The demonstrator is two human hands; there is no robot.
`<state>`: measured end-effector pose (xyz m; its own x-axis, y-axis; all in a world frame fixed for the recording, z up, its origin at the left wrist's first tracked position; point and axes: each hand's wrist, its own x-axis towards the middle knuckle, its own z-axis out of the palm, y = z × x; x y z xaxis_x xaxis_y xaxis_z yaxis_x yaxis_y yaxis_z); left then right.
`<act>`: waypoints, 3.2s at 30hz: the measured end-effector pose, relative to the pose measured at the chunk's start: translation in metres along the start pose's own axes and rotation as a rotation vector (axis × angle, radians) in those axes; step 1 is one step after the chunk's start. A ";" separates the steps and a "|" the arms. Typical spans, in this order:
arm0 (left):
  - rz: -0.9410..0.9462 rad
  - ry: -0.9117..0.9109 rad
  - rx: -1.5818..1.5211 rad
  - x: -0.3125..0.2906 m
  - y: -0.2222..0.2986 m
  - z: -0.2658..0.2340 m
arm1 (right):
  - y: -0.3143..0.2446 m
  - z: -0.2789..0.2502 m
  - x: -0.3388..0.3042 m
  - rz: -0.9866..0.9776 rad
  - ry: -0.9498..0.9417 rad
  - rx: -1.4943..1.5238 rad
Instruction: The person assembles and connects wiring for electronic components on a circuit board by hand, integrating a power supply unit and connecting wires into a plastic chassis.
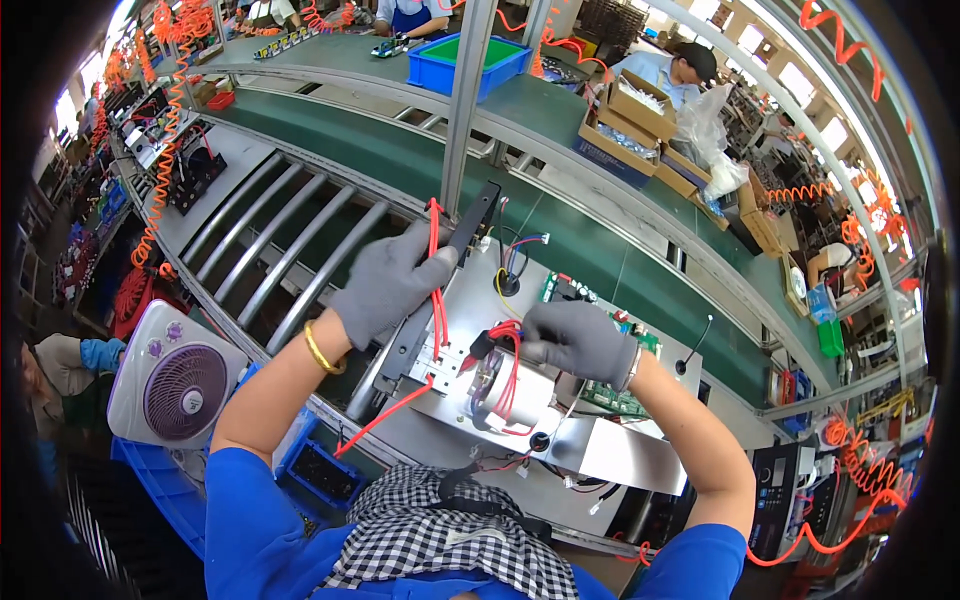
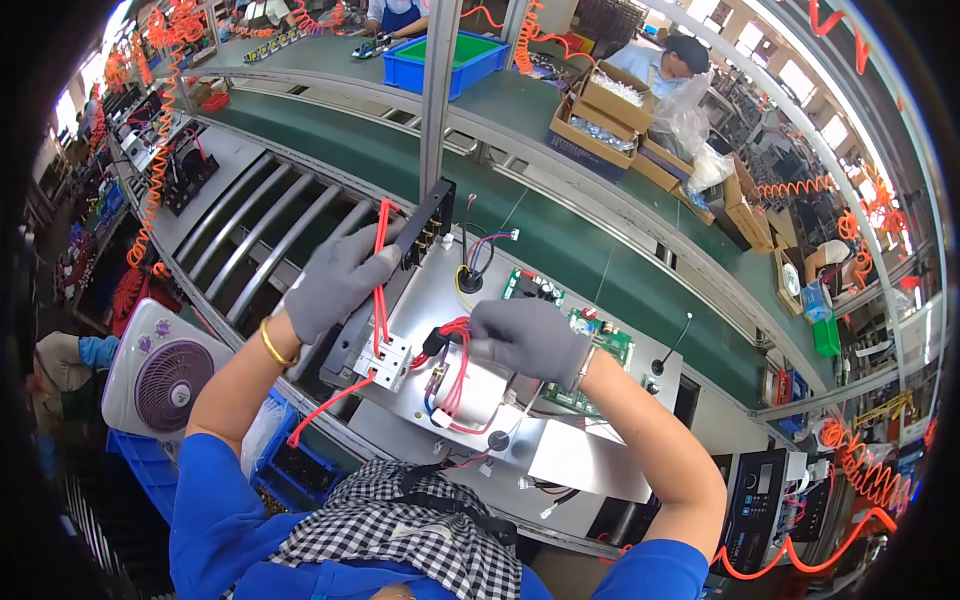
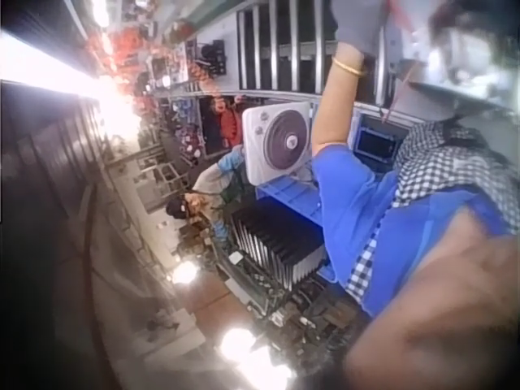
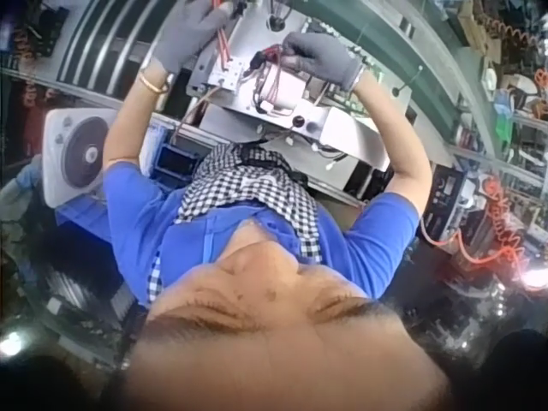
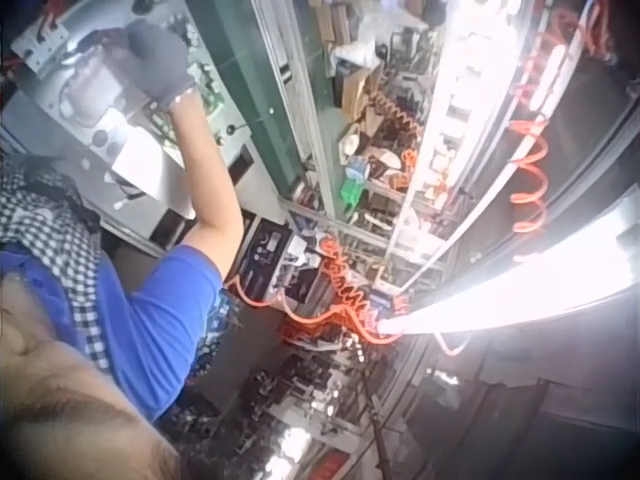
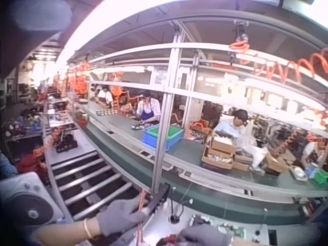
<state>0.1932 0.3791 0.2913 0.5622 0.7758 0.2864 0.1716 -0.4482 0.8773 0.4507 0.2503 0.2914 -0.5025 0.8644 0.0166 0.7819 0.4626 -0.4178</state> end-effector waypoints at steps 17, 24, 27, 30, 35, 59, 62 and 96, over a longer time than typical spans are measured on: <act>0.165 -1.105 1.200 0.041 0.061 0.065 | -0.045 0.023 -0.032 0.262 0.195 -0.162; 0.109 -1.089 1.318 0.045 0.050 0.080 | 0.014 -0.021 -0.012 0.422 0.164 0.110; 0.079 -1.133 1.385 0.051 0.050 0.086 | 0.042 -0.024 -0.006 0.380 0.209 0.119; 0.028 -1.176 1.344 0.056 0.056 0.085 | 0.062 -0.025 -0.012 0.435 0.191 0.506; 0.039 -0.987 0.875 0.077 0.053 0.090 | 0.068 -0.010 -0.021 0.442 0.255 0.717; -0.202 -1.013 0.996 0.101 0.021 0.132 | -0.064 0.013 -0.159 0.475 0.587 0.061; -0.162 -1.070 1.009 0.102 0.023 0.131 | -0.067 0.014 -0.164 0.482 0.549 0.063; -0.029 -0.903 1.132 0.090 0.024 0.155 | -0.061 0.022 -0.165 0.423 0.353 0.010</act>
<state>0.3731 0.3691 0.2781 0.7827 0.4427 -0.4374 0.4867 -0.8735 -0.0132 0.4773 0.0754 0.2938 0.0103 0.9888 0.1488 0.8843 0.0604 -0.4630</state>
